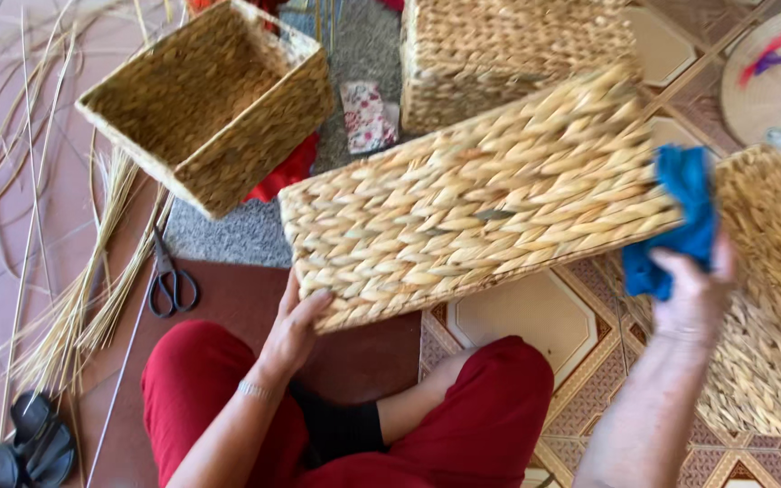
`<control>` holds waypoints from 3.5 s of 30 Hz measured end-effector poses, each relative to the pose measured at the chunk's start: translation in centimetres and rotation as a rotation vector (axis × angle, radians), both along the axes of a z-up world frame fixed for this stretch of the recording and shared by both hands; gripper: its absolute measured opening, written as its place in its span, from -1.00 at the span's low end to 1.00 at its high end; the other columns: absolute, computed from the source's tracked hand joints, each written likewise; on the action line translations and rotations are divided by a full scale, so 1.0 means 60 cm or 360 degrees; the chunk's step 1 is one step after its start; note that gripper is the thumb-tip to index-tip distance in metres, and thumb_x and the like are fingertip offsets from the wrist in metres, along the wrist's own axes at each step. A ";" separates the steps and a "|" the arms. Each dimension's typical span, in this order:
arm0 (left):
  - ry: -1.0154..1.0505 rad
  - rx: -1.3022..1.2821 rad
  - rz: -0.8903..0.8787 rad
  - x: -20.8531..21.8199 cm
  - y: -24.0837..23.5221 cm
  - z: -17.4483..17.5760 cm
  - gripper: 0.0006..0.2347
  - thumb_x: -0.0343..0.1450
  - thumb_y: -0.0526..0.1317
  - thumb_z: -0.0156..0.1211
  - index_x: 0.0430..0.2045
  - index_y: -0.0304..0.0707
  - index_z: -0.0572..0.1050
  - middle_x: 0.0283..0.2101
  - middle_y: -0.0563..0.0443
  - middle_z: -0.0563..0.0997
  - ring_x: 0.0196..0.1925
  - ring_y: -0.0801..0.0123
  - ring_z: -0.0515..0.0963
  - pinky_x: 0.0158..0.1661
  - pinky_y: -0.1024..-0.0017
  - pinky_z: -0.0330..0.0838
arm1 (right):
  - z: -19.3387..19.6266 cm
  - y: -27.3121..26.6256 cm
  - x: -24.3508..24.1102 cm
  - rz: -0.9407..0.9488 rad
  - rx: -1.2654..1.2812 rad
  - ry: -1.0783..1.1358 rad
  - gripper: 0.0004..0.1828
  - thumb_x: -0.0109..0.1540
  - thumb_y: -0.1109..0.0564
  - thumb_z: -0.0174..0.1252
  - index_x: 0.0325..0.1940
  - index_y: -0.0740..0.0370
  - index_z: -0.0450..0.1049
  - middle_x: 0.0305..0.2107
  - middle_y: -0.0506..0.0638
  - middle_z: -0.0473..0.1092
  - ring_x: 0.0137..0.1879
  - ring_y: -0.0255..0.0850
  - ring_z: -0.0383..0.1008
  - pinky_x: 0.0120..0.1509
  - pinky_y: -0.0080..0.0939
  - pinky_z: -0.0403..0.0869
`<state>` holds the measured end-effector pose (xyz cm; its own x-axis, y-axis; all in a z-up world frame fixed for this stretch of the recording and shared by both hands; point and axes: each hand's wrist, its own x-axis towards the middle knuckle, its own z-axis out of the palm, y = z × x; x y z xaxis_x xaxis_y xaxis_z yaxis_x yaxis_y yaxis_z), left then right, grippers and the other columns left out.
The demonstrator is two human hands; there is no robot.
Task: The person sits on the floor and wipes the exterior and interior surfaces of a woven basket using a blue cloth. They rotate the basket to clean all sides and then place it with other finished baskets.
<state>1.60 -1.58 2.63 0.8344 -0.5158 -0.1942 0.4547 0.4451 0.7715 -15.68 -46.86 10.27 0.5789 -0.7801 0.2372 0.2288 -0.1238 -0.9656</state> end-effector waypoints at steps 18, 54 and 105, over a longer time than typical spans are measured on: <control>-0.0130 0.0592 0.0489 0.166 -0.026 -0.155 -0.47 0.43 -0.06 -0.01 0.32 -0.31 0.31 0.26 -0.09 0.48 0.27 0.30 0.42 0.21 0.28 0.16 | 0.206 0.389 0.097 0.0265 -0.2191 0.0260 -0.22 -0.03 0.32 0.34 0.29 0.02 0.46 0.21 0.16 0.36 0.01 -0.03 0.56 0.02 -0.10 0.61; -0.1538 0.0611 0.0225 0.106 -0.180 0.267 -0.62 0.61 -0.12 0.06 -0.59 -0.40 0.50 -0.66 0.22 0.37 -0.57 0.68 0.26 -0.54 0.53 0.11 | 0.147 0.157 0.071 -0.0594 -0.1907 0.0986 -0.55 0.36 0.08 0.31 0.35 0.04 0.51 0.22 0.23 0.35 0.15 0.13 0.41 0.06 0.08 0.47; -0.1670 0.0571 0.0540 0.151 -0.192 0.222 -0.53 0.61 -0.13 -0.02 -0.79 -0.31 0.33 -0.76 0.19 0.26 -0.72 0.57 0.19 -0.63 0.39 0.01 | 0.173 0.171 0.107 -0.0539 -0.1952 0.0823 -0.61 0.38 0.04 0.18 0.30 0.08 0.49 -0.06 0.21 0.32 -0.09 0.06 0.48 -0.10 0.05 0.51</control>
<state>10.65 -13.09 15.96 0.7569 -0.2903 0.5855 -0.5843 0.1009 0.8053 -9.26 -36.61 20.64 0.6364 -0.3483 0.6883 -0.3325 -0.9290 -0.1626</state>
